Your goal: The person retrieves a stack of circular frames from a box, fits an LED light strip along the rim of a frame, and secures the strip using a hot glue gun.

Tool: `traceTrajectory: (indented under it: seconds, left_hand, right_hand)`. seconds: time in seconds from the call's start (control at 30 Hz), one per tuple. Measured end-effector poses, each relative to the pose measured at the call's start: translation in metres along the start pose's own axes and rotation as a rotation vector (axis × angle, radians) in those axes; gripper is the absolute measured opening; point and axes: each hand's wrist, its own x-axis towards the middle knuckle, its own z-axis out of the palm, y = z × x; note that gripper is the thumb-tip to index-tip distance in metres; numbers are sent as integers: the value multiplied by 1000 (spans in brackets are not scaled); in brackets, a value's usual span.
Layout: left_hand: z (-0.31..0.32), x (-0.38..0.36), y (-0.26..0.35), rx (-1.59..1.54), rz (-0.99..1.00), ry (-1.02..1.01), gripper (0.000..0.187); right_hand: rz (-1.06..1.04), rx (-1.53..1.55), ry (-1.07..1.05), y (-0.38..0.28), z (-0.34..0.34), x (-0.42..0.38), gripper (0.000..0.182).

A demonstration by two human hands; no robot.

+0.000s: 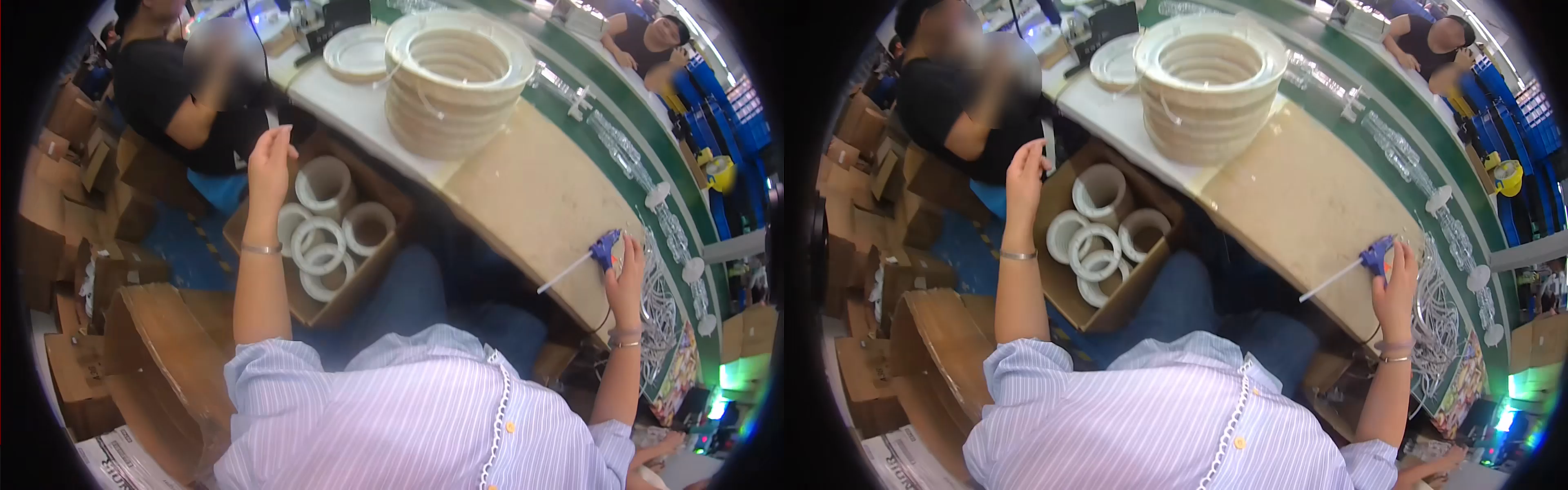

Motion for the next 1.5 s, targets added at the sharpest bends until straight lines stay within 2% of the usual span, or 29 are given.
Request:
traceTrajectory:
  seconds: [0.1,0.17,0.23,0.27,0.3,0.33,0.37,0.43,0.5,0.57,0.63,0.67,0.83,0.97,1.07,1.1,1.17,1.2,1.23,1.3,1.33,1.4,1.43,1.5]
  left_hand:
    - [-19,-55,-80,76,-255,-41,26]
    - [-19,-90,-149,181,-491,-92,28]
    - [-8,-131,-196,110,-578,-132,29]
    - [-3,-148,-235,178,-599,-192,29]
    - [1,-161,-264,245,-617,-251,29]
    - [6,-166,-264,352,-645,-287,29]
    - [14,-169,-264,458,-673,-328,28]
    - [27,-184,-290,478,-670,-266,28]
    - [34,-180,-311,634,-709,-259,27]
    - [33,-179,-331,626,-711,-278,27]
    - [32,-171,-345,759,-755,-351,24]
    - [31,-166,-350,768,-846,-349,21]
    - [38,-167,-406,958,-856,-398,21]
    - [46,-178,-447,1028,-927,-545,21]
    - [51,-204,-488,1243,-674,-352,16]
    - [49,-200,-488,1233,-675,-361,16]
    - [41,-191,-476,1074,-826,-581,17]
    - [41,-201,-473,1105,-742,-516,14]
    - [37,-210,-466,1106,-750,-523,14]
    - [28,-225,-449,1010,-793,-690,13]
    - [22,-226,-439,1017,-794,-688,13]
    - [9,-231,-422,862,-899,-840,30]
    - [5,-240,-432,861,-905,-839,30]
    - [4,-264,-463,609,-867,-470,49]
  right_hand:
    - [-107,140,-55,-61,-19,20,53]
    - [-217,163,-52,-104,-14,33,48]
    - [-327,331,-234,-143,-1,42,40]
    - [-352,322,-258,-160,9,49,40]
    - [-465,324,-378,-176,22,57,36]
    - [-571,324,-509,-190,36,63,33]
    - [-591,316,-541,-200,53,69,33]
    - [-768,288,-480,-220,85,83,31]
    - [-848,256,-482,-237,104,97,29]
    - [-915,113,-414,-245,118,106,31]
    - [-956,94,-408,-247,126,115,32]
    - [-972,87,-396,-247,129,118,32]
    - [-997,94,-445,-238,136,127,32]
    - [-983,118,-523,-239,134,131,30]
    - [-1003,80,-561,-239,131,134,25]
    - [-999,70,-569,-239,132,135,25]
    - [-992,98,-604,-238,130,137,22]
    - [-992,114,-599,-234,130,137,21]
    - [-990,117,-609,-234,130,137,21]
    - [-991,117,-626,-233,130,139,20]
    - [-992,124,-624,-232,130,140,20]
    - [-964,112,-638,-230,129,139,20]
    - [-967,114,-642,-231,129,138,20]
    - [-980,101,-619,-233,128,138,19]
